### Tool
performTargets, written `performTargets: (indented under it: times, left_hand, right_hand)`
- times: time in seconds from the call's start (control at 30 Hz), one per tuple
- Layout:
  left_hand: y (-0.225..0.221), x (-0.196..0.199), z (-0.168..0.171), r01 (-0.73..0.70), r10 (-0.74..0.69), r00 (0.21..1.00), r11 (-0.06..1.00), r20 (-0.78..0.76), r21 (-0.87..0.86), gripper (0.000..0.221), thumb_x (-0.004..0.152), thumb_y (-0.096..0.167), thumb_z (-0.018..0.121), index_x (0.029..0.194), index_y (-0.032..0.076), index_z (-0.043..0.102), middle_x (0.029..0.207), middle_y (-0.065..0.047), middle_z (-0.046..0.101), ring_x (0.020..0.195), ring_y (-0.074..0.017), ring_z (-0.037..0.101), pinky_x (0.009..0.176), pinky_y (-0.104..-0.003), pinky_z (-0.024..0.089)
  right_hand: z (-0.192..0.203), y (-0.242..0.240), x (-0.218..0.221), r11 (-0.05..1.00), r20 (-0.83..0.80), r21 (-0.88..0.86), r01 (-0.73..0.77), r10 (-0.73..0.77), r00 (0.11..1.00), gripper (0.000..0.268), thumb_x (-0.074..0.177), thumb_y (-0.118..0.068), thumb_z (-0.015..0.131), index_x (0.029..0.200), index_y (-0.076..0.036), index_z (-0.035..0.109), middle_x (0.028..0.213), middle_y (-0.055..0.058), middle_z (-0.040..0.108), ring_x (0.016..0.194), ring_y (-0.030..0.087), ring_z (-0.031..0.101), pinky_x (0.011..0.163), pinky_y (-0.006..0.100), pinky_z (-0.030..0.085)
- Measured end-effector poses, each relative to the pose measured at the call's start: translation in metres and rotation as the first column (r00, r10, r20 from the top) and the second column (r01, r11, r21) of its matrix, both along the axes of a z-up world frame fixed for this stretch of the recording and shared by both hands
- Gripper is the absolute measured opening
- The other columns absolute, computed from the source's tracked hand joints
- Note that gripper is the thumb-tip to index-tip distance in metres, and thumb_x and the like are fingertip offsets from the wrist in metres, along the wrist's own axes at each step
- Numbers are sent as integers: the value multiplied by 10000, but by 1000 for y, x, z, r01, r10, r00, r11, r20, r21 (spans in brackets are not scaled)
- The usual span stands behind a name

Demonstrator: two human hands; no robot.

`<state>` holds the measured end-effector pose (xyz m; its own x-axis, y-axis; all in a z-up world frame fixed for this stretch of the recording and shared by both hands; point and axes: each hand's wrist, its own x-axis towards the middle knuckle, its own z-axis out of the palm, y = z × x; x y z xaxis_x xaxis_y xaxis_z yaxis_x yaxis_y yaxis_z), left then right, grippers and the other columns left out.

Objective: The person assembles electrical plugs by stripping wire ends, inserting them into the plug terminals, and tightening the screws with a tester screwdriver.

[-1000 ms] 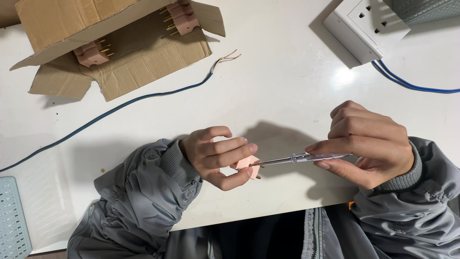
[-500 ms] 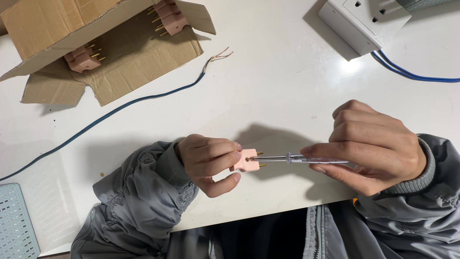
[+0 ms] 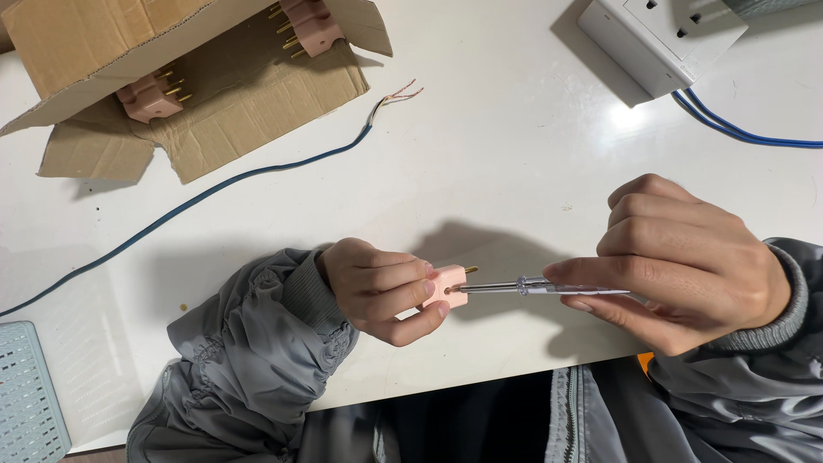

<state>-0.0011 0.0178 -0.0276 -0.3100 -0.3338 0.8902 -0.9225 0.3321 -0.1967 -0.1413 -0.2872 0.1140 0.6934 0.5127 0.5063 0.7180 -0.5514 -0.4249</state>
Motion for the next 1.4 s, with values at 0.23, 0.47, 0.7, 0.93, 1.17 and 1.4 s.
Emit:
performTargets:
  times: [0.23,0.47,0.7,0.93,1.17,1.4]
  left_hand:
    - [-2,0,5,-11,11,1000,1000,-25,13,414,954,223,1066,1172,199,716,1168,-39,645,1001,-126,725,919,-201,669]
    - [-4,2,11,-46,47,998,999,-46,27,420,906,204,1095,1131,212,740,1140,-40,672,950,-108,722,864,-185,669]
    - [-4,3,18,-70,85,978,994,-189,88,448,873,91,1063,1167,146,729,1078,-43,706,877,-149,759,789,-239,692]
    - [13,-15,-1,253,217,517,886,-828,390,552,938,-1,1000,1322,93,614,1232,-132,740,1107,-292,854,941,-352,721]
    - [-2,-4,20,328,152,461,886,-874,327,287,1110,-245,580,1197,-16,729,1238,-191,628,1156,-379,860,1055,-397,753]
    - [-9,0,-1,421,-10,199,904,-980,76,165,1171,41,620,1314,-22,675,1158,-120,682,1012,-228,798,921,-419,700]
  right_hand:
    - [12,0,2,996,42,-86,-35,39,998,211,1047,-169,698,1123,-23,831,772,64,515,596,233,471,611,405,424]
    - [34,6,5,974,90,-223,-49,71,993,242,1089,-112,620,1161,16,812,861,98,633,665,253,583,620,404,483]
    - [-2,-9,12,999,-190,33,-1,7,982,303,1006,-304,834,1153,-85,686,936,4,771,732,135,705,717,334,549]
    - [-50,-17,15,948,-382,272,165,-51,923,307,1133,-247,568,1250,37,587,934,98,716,737,177,671,696,292,579]
    - [-71,-27,23,872,-661,291,394,-115,742,237,1152,-160,618,1317,-10,699,1149,98,704,980,191,676,879,294,561]
    - [-115,-34,28,798,-698,432,421,-1,716,312,1089,-70,705,1356,82,652,981,108,689,911,189,663,861,365,572]
